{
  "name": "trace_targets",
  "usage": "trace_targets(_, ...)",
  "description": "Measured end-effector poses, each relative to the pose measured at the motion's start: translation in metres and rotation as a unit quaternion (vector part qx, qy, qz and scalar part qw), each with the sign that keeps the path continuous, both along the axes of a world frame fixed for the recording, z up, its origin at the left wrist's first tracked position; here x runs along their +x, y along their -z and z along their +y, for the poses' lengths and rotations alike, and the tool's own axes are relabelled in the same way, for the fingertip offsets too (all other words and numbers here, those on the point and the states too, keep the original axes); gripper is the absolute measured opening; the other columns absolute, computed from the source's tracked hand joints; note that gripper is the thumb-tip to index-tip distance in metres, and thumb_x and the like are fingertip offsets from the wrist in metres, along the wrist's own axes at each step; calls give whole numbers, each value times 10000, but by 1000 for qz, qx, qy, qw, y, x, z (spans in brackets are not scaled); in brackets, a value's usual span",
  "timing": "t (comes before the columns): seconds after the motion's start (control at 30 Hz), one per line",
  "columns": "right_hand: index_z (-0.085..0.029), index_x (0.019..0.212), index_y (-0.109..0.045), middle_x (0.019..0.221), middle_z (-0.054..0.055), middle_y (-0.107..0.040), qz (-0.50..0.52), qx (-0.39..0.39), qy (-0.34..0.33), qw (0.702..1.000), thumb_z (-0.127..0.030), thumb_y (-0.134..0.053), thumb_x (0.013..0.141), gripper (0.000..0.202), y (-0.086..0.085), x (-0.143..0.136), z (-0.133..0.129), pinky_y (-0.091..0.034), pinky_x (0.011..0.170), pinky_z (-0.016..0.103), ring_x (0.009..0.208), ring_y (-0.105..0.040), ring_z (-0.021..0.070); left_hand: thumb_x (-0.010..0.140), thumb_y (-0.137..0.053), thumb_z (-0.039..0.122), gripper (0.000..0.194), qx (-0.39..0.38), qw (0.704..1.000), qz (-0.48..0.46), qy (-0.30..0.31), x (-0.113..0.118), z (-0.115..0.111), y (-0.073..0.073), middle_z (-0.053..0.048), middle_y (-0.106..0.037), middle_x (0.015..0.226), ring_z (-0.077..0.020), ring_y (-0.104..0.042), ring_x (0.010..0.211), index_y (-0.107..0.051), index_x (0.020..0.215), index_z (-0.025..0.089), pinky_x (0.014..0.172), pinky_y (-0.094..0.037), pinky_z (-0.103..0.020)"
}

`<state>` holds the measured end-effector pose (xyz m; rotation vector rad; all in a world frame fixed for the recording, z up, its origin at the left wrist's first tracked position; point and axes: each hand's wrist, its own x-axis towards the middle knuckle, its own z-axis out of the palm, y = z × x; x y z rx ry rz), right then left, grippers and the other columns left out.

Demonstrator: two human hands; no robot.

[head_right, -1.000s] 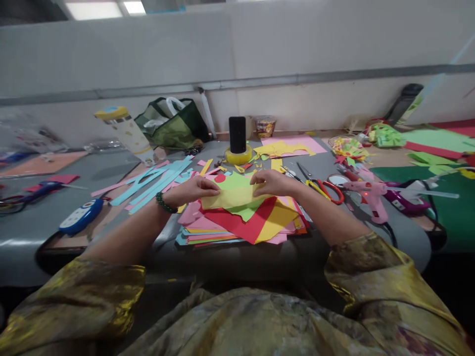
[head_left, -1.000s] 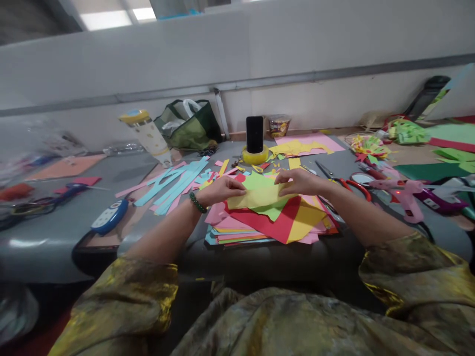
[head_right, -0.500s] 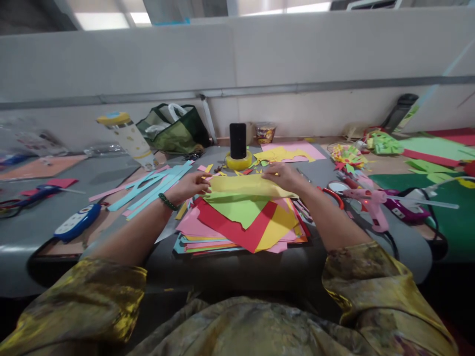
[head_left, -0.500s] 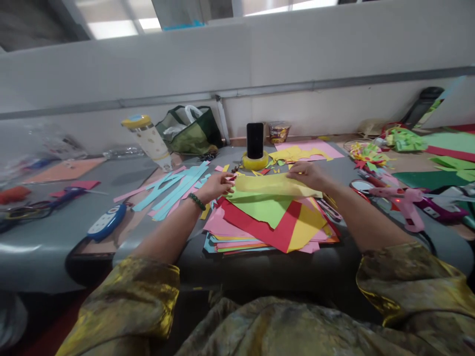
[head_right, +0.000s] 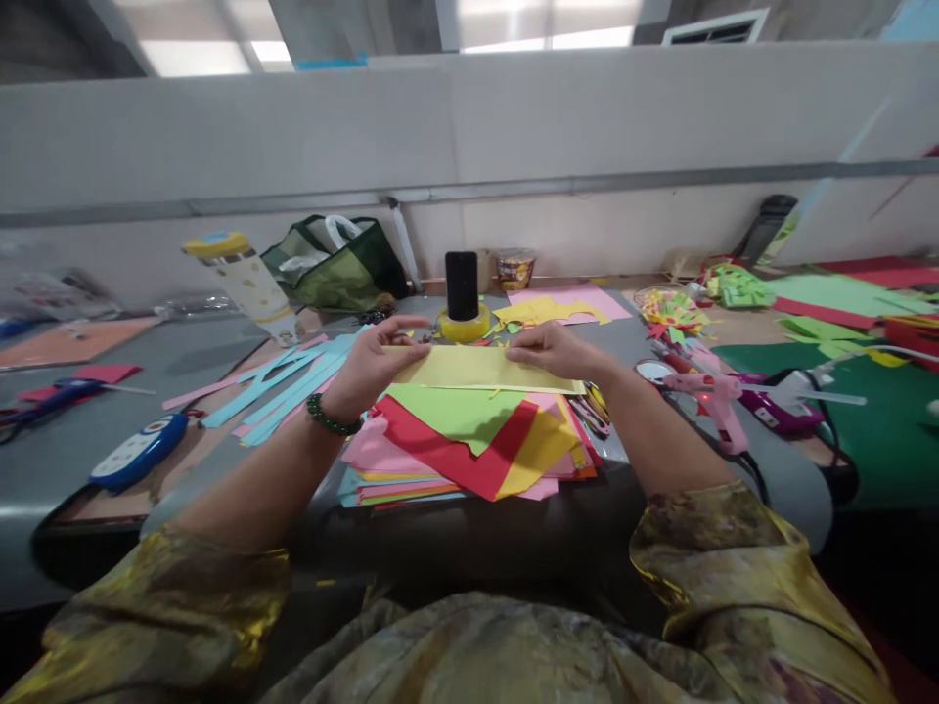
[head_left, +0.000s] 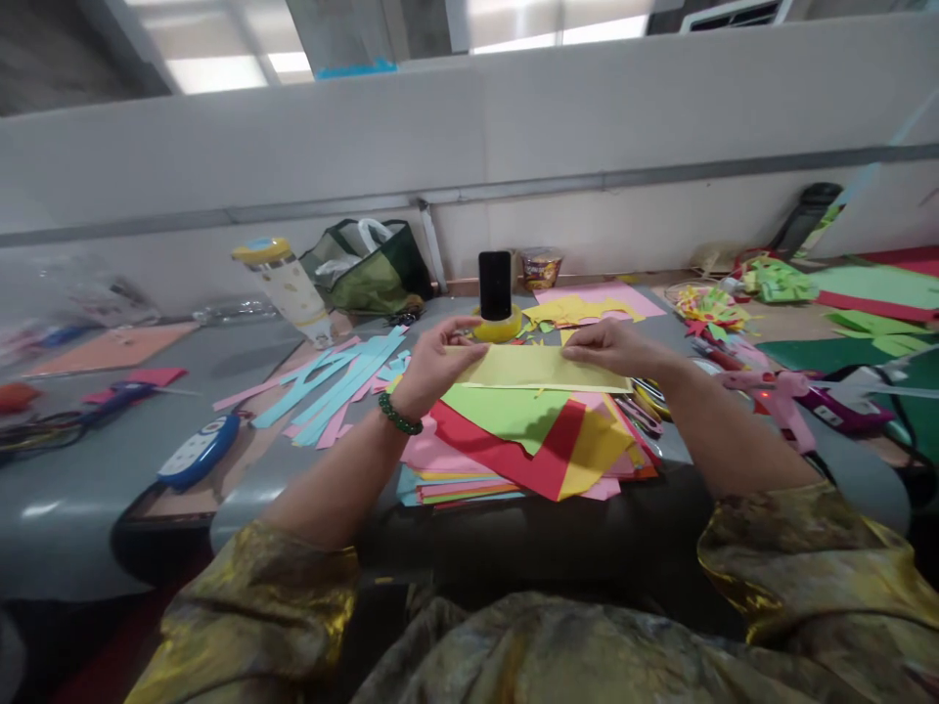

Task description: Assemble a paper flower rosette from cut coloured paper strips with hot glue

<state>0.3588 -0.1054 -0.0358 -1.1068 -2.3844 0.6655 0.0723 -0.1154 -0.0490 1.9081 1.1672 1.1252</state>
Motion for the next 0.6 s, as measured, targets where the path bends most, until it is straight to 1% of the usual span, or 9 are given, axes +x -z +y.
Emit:
trace_targets(0.1, -170, 879, -697, 710, 28, -599, -33, 15, 27, 999, -664, -507, 889, 530, 11, -3, -9, -424, 596, 287, 663, -538, 164, 713, -750, 353, 369, -99, 994, -51, -16, -4, -9, 6, 3, -616, 734, -124, -572, 611, -691, 1010, 141, 536, -488, -235)
trace_targets(0.17, -197, 1140, -691, 985, 96, -697, -61, 95, 66, 991, -592, -613, 867, 486, 21, -11, -22, -505, 733, 350, 888, -630, 243, 704, -747, 300, 350, -171, 981, -84, -29, -6, -17, 13, 30, -574, 700, -109, -554, 596, -675, 1012, 152, 531, -498, -227)
trace_targets(0.23, -208, 1288, -629, 1245, 147, -658, -99, 183, 48, 977, -534, -712, 822, 575, 33, -23, -37, -518, 884, 424, 1114, -605, 307, 709, -729, 270, 366, -225, 969, -95, -34, -9, -24, 22, 41, -557, 693, -108, -558, 603, -647, 1047, 157, 549, -524, -238)
trace_targets(0.3, -166, 1292, -620, 1293, 173, -643, -145, 238, -14, 960, -436, -711, 850, 525, 46, -36, -51, -512, 937, 453, 1154, -595, 315, 709, -709, 257, 388, -254, 963, -84, -32, -13, -30, 30, 45, -551, 688, -111, -561, 598, -621, 1073, 156, 564, -544, -260)
trace_targets(0.37, -134, 1167, -673, 1169, 167, -701, -178, 282, -51, 941, -262, -592, 938, 274, 59, -45, -60, -522, 896, 420, 1044, -635, 273, 711, -695, 255, 416, -275, 959, -68, -31, -19, -36, 36, 52, -538, 672, -113, -554, 586, -601, 1103, 152, 569, -540, -267)
trace_targets(0.43, -132, 1014, -706, 1028, 141, -734, -194, 320, -69, 925, -131, -461, 979, 248, 68, -47, -66, -520, 818, 358, 923, -646, 229, 712, -692, 248, 460, -290, 955, -47, -33, -28, -41, 39, 64, -520, 642, -112, -526, 554, -587, 1147, 146, 550, -506, -258)
trace_targets(0.5, -137, 926, -707, 935, 119, -737, -204, 349, -78, 911, -104, -415, 994, 302, 73, -46, -70, -497, 734, 319, 845, -629, 210, 731, -684, 253, 477, -246, 968, 24, -49, -35, -49, 41, 45, -562, 669, -130, -531, 567, -589, 1187, 147, 568, -494, -275)
trace_targets(0.57, -139, 879, -699, 866, 105, -724, -214, 370, -73, 901, -105, -419, 994, 305, 74, -45, -76, -458, 665, 308, 792, -603, 208, 771, -686, 295, 442, -103, 982, 142, -73, -38, -61, 43, -32, -656, 826, -194, -614, 727, -627, 1186, 156, 701, -530, -351)
trace_targets(0.6, -141, 856, -692, 836, 101, -713, -220, 378, -71, 897, -102, -421, 991, 306, 74, -46, -81, -438, 647, 308, 771, -588, 207, 796, -691, 331, 412, -8, 976, 203, -77, -37, -68, 44, -75, -683, 942, -236, -639, 855, -653, 1171, 166, 799, -530, -399)
